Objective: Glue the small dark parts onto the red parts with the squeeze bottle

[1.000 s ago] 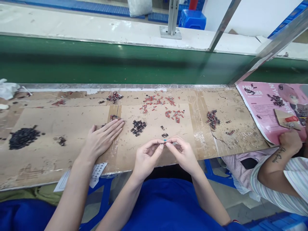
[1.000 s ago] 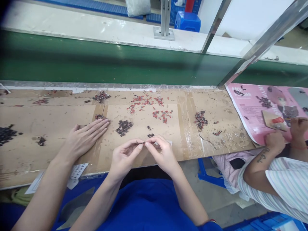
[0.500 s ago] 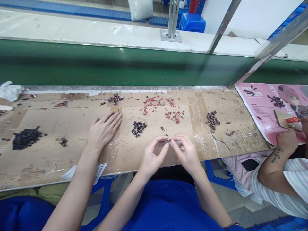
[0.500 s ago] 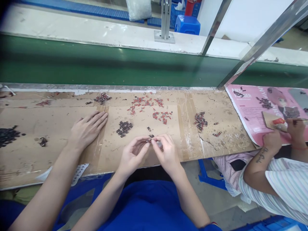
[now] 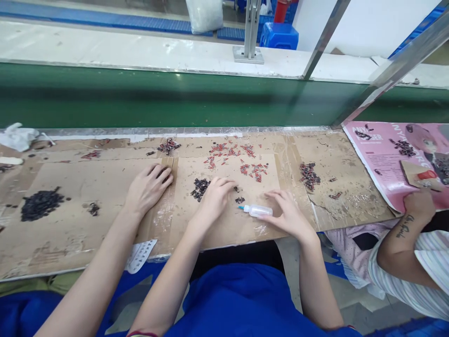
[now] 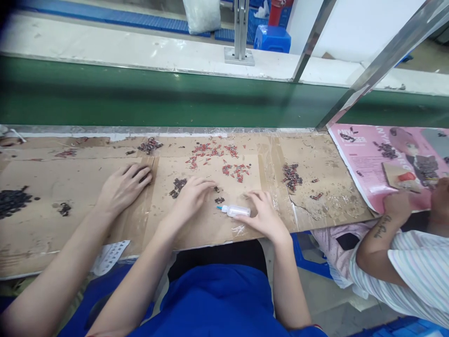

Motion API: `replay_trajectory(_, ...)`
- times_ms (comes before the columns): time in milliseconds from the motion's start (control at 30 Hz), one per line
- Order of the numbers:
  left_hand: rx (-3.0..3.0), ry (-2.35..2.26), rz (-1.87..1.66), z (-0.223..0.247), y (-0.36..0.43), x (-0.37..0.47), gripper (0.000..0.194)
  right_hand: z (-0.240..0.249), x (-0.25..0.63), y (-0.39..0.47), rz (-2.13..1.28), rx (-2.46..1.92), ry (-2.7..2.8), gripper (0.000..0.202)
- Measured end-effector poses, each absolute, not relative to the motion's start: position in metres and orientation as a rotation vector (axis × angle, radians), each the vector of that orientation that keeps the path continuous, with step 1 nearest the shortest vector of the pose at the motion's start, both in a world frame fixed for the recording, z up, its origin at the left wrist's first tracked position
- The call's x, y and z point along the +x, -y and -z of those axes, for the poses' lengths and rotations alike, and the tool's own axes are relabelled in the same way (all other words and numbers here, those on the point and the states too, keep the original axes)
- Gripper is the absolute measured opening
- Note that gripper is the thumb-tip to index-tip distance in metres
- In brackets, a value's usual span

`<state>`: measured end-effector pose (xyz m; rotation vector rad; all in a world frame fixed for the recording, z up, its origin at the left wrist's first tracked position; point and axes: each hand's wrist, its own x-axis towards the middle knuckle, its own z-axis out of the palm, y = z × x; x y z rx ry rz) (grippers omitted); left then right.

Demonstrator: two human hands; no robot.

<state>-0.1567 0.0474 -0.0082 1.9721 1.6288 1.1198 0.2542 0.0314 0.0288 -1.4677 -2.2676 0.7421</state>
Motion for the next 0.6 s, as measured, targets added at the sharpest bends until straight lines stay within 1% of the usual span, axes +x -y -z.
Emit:
replay_trajectory(100,2.003,-1.649,-1.017,0.010,-0.044,-0.158,0.026,-0.023,0.245,-0.025,-0.805,-1.397,2.301,0.036)
replay_trajectory(167,1.992,-1.677,-1.013,0.010,-0.046,-0.159,0.033,-0.019,0.244,-0.024,-0.825,-1.359,2.250,0.028)
replay_trajectory(300,1.925,-1.733,-1.075,0.002,-0.061,-0.161,0.039,-0.020,0.246,-0.020,-1.018,-1.406,1.985,0.029)
replay_trajectory(400,1.818,-1.728,-1.142,-0.008,-0.062,-0.141,0.036,-0.021,0.245,-0.016,-1.124,-1.406,1.674,0.034)
replay_trajectory(467,1.814,-1.686,-1.131,-0.008,-0.048,-0.106,0.034,-0.018,0.243,-0.014,-1.148,-1.315,1.457,0.036)
replay_trajectory(533,1.808,-1.668,-1.102,-0.002,-0.023,-0.061,0.026,-0.014,0.239,-0.013,-1.196,-1.240,1.240,0.035)
replay_trajectory(600,1.828,-1.643,-1.061,0.009,0.002,-0.022,0.013,-0.010,0.232,-0.013,-1.261,-1.208,1.054,0.034)
